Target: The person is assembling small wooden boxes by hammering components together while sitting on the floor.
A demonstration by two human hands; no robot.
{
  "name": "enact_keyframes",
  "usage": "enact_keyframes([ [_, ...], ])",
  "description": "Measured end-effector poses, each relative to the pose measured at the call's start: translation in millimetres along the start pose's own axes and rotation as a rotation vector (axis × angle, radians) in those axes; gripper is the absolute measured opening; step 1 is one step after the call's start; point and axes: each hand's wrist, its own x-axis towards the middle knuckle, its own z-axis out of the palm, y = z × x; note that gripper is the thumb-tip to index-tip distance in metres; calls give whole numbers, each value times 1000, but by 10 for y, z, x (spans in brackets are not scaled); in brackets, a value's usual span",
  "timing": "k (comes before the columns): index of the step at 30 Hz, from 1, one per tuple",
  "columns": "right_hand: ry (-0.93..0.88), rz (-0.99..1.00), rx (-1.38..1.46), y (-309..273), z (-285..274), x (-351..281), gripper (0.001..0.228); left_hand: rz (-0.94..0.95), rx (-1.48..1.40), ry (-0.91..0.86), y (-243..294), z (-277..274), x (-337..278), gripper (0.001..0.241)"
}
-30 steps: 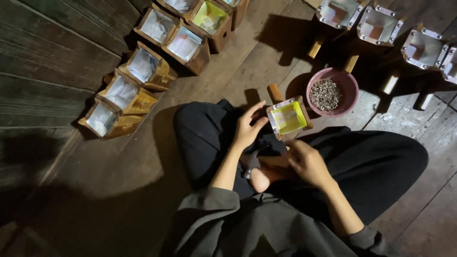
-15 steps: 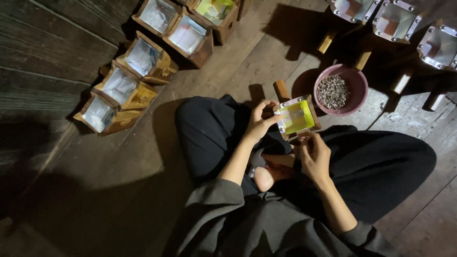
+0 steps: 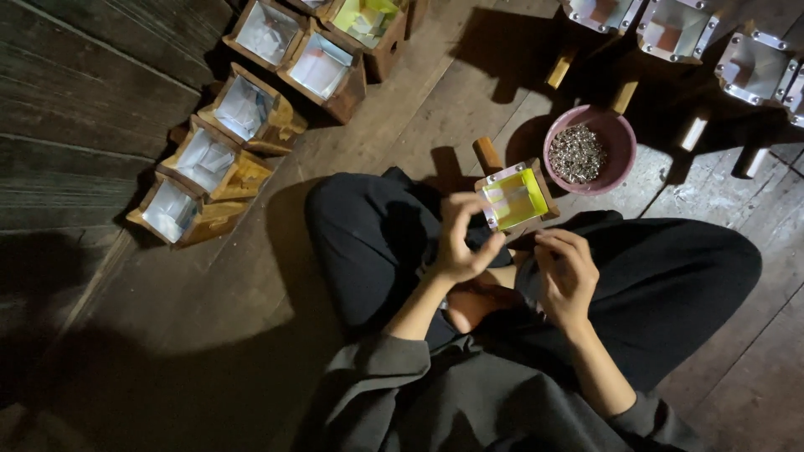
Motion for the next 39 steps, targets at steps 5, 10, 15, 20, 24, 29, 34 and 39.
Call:
enact_keyframes([
  [5, 66, 5, 13, 169, 19, -174, 15, 36, -202, -277, 406, 71, 17, 19],
  [10, 43, 34, 36, 133, 87, -134, 15, -1, -212, -255, 150, 82, -104, 16],
  [15, -159, 67, 51, -157, 161, 287, 18, -2, -78, -169, -167, 52, -158, 45],
  [20, -389, 388, 11, -47, 308, 659, 60, -190, -164, 131, -411, -263, 16, 9],
  [24, -544, 513, -235, 525, 539, 626, 35, -252, -289, 280, -633, -174, -21, 8],
  [29, -592, 492, -298, 658, 628, 748, 21, -214, -218, 217, -482, -56, 67, 2],
  [34, -545, 452, -276, 526, 600, 788, 20, -201, -207, 208, -433, 37, 155, 4],
  [39, -571, 479, -277, 423, 600, 829, 6, -182, -189, 299, -453, 66, 179, 5],
])
